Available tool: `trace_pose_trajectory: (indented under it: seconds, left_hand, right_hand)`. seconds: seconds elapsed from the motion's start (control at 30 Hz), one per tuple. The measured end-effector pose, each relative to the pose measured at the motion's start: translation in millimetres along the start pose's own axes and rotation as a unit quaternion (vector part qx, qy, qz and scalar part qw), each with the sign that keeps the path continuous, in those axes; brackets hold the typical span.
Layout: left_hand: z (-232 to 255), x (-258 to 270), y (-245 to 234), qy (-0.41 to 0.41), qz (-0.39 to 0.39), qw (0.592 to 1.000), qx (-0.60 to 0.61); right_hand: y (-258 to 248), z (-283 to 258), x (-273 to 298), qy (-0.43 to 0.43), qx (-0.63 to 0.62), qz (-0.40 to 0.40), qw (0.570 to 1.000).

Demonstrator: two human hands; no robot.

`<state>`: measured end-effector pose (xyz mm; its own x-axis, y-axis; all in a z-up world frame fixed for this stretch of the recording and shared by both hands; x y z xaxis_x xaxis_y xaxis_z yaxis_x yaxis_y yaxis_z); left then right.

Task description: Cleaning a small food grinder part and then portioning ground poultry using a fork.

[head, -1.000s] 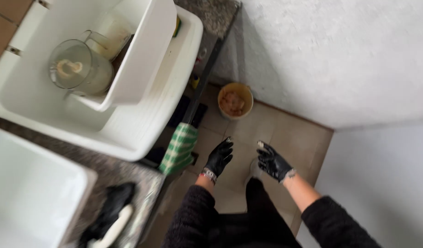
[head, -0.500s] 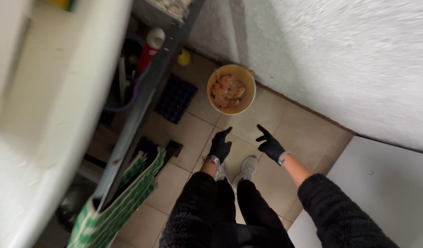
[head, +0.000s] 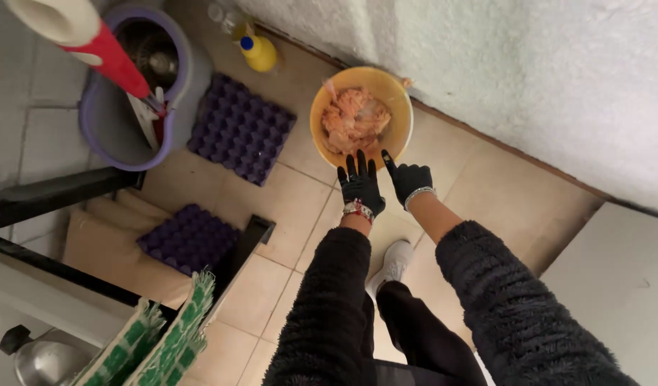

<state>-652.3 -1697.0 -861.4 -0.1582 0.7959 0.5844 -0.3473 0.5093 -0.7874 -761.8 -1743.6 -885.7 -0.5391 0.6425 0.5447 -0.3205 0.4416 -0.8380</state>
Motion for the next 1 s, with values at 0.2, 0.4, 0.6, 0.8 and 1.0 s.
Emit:
trace_pose_trajectory:
  seconds: [0.2,0.4,0.6,0.8,1.0]
  left_hand:
    - [-2,22,22,0.025,0.05,0.998,-0.039]
    - [-14,37,38,0.022,0.009,0.997,-0.073]
    - [-6,98,-7,0.017,-0.006,1.0,0.012]
    - [-35,155,130,0.075,0.081,0.781,0.614]
    - [-4,366,-186,-0.009,-0.116,0.387,0.915]
  right_hand:
    - [4,-3,34,-0.014,0.006,0.057,0.998]
    - [36,5,52,0.022,-0.008,-0.08,0.997]
    - [-23,-12,103,0.033,-0.086,-0.113,0.989]
    - [-110,-40,188,0.151,-0.838,-0.156,0.5]
    - [-266,-90,317,0.004,-0.938,-0.133,0.32]
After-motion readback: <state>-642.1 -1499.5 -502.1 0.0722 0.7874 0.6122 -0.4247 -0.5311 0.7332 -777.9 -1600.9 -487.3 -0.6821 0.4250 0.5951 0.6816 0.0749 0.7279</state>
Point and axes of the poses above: each hand's wrist, its own x-axis away from the middle knuckle, its own y-axis out of the palm, z = x × y, the point moved 6 cm from there along -x, towards the middle knuckle, and after that the axes turned 7 degrees about z, right-handed, at the moved point
